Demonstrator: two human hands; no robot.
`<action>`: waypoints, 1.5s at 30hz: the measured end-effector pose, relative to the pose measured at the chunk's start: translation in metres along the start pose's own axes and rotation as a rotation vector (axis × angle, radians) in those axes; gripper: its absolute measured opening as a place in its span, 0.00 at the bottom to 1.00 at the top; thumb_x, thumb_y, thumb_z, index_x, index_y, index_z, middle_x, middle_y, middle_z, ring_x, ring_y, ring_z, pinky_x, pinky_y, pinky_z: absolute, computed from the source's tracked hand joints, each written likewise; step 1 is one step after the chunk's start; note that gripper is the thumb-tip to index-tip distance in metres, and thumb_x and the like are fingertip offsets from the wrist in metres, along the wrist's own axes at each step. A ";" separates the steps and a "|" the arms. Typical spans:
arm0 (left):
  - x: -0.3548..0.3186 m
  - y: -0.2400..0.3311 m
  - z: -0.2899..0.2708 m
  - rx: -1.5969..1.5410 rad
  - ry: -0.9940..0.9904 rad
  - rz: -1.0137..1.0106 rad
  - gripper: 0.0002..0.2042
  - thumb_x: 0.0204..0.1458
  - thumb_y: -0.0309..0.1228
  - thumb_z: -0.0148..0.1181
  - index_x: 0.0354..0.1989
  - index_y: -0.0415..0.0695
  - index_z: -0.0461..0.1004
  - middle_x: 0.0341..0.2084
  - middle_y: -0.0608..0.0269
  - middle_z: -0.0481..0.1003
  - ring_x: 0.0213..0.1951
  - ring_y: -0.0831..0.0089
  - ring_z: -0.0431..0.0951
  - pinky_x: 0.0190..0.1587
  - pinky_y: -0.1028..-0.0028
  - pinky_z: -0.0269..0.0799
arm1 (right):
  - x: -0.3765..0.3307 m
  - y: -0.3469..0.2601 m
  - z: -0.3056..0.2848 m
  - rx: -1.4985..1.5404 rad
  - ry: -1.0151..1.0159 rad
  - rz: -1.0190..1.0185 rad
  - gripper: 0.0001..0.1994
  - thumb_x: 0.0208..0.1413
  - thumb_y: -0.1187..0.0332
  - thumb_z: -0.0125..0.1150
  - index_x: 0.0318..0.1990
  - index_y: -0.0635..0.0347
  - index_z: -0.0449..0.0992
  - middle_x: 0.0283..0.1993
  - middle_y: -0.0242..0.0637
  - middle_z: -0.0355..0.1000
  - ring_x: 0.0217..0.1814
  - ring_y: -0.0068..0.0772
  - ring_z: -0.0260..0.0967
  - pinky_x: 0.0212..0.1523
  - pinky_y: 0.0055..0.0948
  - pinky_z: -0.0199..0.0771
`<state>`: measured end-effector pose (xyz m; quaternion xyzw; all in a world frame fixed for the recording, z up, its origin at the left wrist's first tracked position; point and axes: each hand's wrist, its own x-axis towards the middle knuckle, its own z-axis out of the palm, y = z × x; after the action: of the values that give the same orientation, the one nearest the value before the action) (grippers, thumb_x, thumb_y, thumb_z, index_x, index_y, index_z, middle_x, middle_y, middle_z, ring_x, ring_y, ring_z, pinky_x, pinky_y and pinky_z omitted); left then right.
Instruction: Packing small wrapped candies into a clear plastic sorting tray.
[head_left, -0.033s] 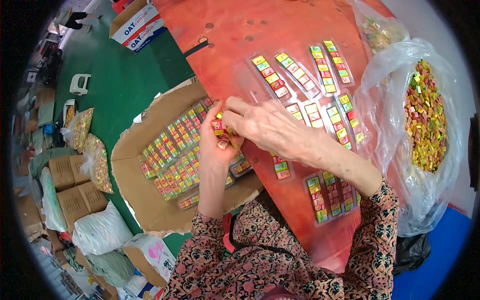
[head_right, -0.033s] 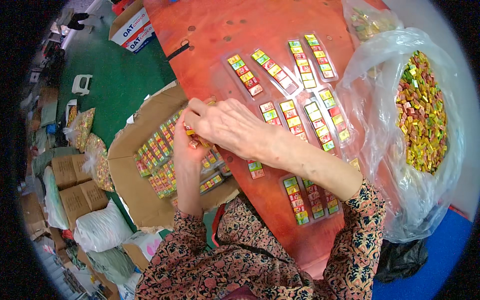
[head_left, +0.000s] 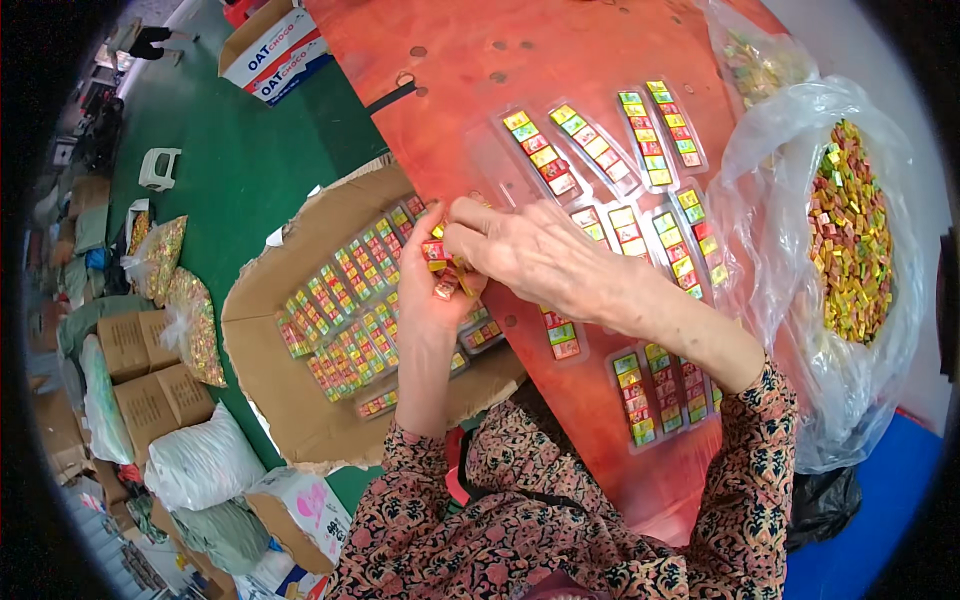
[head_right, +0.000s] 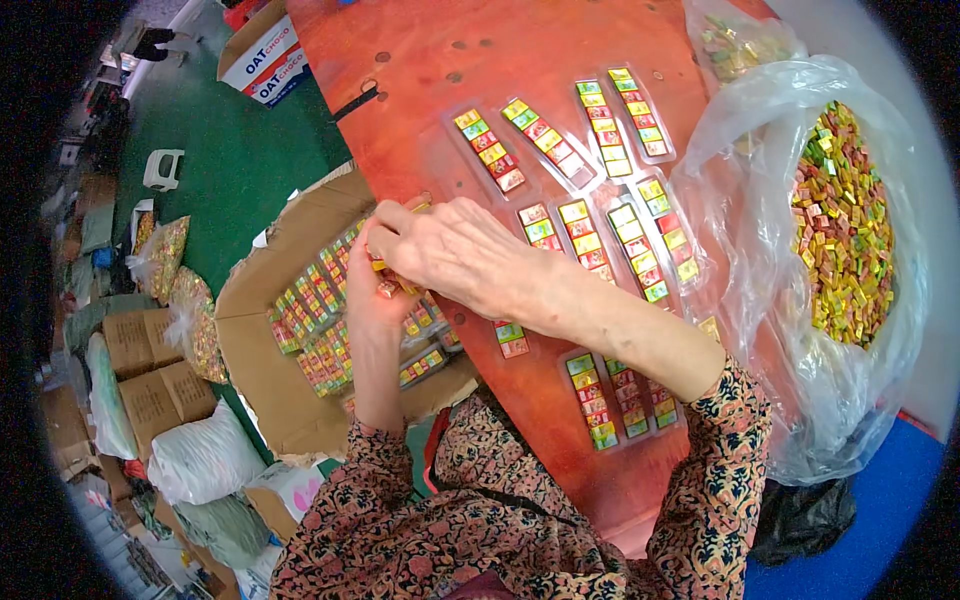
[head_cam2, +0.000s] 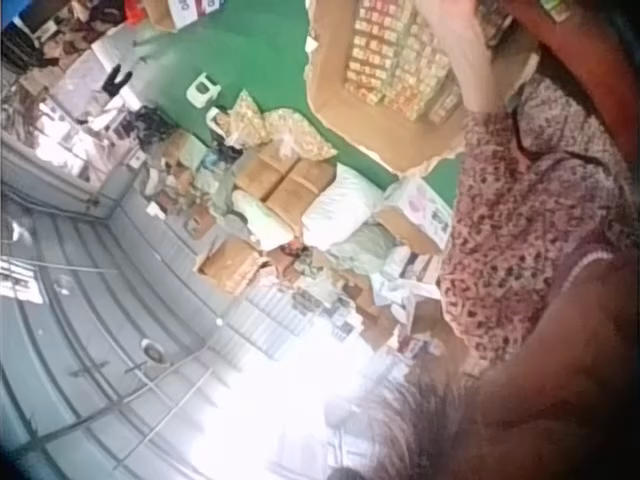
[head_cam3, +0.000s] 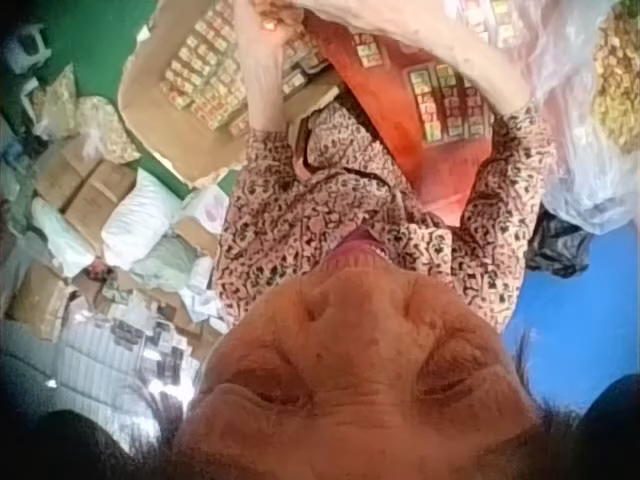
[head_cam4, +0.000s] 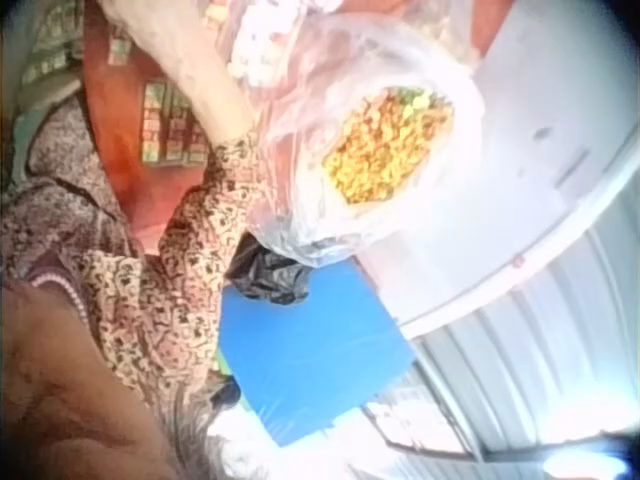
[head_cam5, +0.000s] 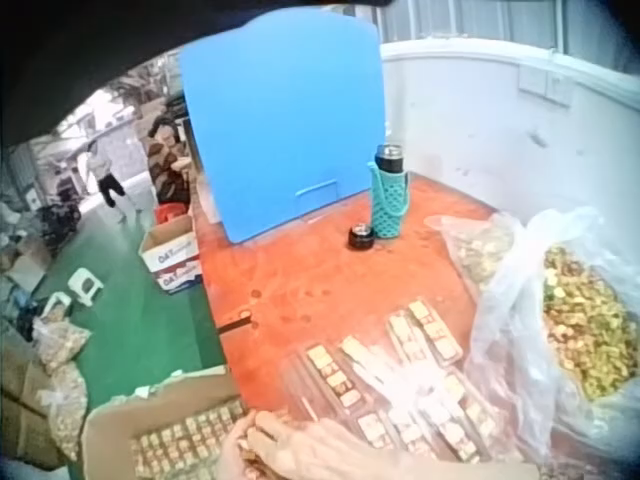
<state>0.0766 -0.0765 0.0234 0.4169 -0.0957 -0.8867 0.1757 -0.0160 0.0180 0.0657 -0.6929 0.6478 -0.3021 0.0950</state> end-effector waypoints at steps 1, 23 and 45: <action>0.008 0.003 -0.014 0.027 -0.128 -0.033 0.15 0.49 0.38 0.49 0.36 0.39 0.70 0.24 0.64 0.74 0.24 0.74 0.74 0.17 0.79 0.69 | 0.000 0.001 0.001 0.048 0.029 -0.036 0.05 0.41 0.76 0.51 0.27 0.63 0.62 0.31 0.42 0.62 0.25 0.45 0.66 0.24 0.37 0.64; 0.017 0.010 -0.029 -0.026 -0.398 -0.202 0.18 0.52 0.41 0.42 0.43 0.40 0.67 0.37 0.43 0.70 0.27 0.57 0.75 0.11 0.79 0.66 | 0.031 0.132 0.014 0.270 0.547 0.541 0.08 0.43 0.69 0.58 0.30 0.64 0.75 0.26 0.40 0.74 0.28 0.29 0.72 0.31 0.24 0.70; 0.017 0.010 -0.028 -0.012 -0.401 -0.196 0.17 0.53 0.41 0.41 0.44 0.42 0.67 0.39 0.44 0.69 0.28 0.60 0.75 0.12 0.79 0.67 | 0.027 0.142 0.006 0.104 0.355 0.412 0.08 0.43 0.70 0.55 0.30 0.65 0.75 0.27 0.47 0.72 0.32 0.42 0.71 0.34 0.35 0.69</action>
<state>0.0902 -0.0931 -0.0033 0.2383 -0.0827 -0.9652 0.0685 -0.1330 -0.0294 -0.0058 -0.4770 0.7650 -0.4263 0.0748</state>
